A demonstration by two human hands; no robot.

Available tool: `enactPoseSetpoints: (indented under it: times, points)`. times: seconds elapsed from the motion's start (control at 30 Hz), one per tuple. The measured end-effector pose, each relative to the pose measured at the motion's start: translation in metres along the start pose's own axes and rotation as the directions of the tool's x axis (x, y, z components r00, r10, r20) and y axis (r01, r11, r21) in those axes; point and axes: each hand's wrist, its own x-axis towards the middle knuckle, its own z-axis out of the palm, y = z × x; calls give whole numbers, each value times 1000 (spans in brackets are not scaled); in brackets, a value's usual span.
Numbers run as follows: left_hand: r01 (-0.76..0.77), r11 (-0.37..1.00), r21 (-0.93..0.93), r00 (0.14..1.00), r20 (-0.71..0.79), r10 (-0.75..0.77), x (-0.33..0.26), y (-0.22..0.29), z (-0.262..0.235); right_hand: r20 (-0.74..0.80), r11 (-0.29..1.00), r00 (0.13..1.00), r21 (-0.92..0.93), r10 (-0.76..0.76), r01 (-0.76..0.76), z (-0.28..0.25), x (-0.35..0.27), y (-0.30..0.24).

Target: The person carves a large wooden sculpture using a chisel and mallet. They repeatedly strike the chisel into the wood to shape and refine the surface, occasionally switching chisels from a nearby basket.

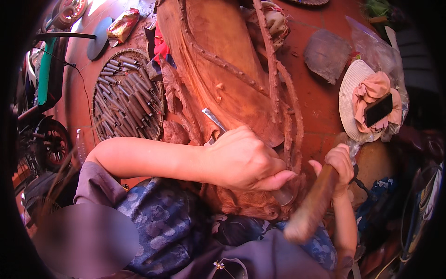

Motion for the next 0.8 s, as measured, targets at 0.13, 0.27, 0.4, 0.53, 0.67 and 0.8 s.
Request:
enactPoseSetpoints:
  times: [0.13, 0.27, 0.4, 0.53, 0.67, 0.8]
  points:
    - [31, 999, 26, 1000, 6, -31, -7, 2, 2, -9, 1000, 1000, 28, -12, 12, 10, -3, 7]
    - [11, 998, 59, 1000, 19, -12, -8, 1, 4, -15, 998, 999, 46, -48, 49, 6, -6, 4]
    - [0, 998, 66, 1000, 11, -1, -10, -3, 5, 27, 999, 999, -46, -23, 24, 8, 3, 0]
    - [3, 999, 53, 1000, 19, -4, -8, -3, 1, 2, 998, 999, 23, -50, 50, 5, -3, 2]
    - [-7, 997, 76, 1000, 30, 5, -11, -3, 0, 42, 995, 999, -89, -32, 36, 9, 7, -2]
    - [-34, 997, 74, 999, 4, 34, -14, -7, 4, -5, 996, 996, 28, -88, 88, 8, -3, 3]
